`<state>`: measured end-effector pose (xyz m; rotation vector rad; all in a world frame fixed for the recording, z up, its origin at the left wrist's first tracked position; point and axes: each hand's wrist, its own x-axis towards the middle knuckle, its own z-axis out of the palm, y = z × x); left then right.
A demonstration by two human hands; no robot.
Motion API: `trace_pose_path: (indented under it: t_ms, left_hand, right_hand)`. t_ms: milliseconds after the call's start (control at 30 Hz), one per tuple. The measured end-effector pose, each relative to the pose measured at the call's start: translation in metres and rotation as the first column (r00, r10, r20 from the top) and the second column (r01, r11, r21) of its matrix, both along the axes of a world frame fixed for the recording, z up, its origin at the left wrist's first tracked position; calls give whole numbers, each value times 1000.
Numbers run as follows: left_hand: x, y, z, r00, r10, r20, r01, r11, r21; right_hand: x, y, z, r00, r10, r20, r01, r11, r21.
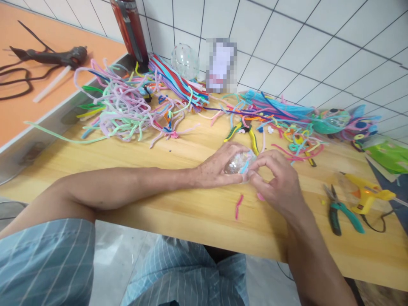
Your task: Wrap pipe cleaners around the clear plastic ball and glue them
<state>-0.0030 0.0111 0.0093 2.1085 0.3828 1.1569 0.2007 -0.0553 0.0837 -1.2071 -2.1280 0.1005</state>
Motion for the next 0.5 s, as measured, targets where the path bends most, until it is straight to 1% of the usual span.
trace_pose_path:
  t_ms: [167,233,300,367,433,500]
  left_hand:
    - [1,2,-2,1000,-18,2,18,999,-30]
    - [0,3,-3,1000,-20,9,20,1000,-20]
    - [-2,3,-3,1000,-24,4,24,1000,1]
    - [-5,1,-2,999,-25,-23,25,1000,9]
    - [-8,-2,0,999,-6,-50,6,1000,-14]
    - [-12,-4,2,996,31,-89,-35,998,-46]
  right_hand:
    - [-4,0,-3,995,-40,-88,34,998,-60]
    - [-5,0,-3,993,-60,-104,52,996,-78]
    - [-5,0,0,990,-80,-120,65,991,-119]
    - [-1,-1,7,985,-88,-147,58,979,-197]
    - [7,-7,15,974,-104,-199,43,956,-291]
    - [23,-18,17,949,-167,-269,58,926,-372]
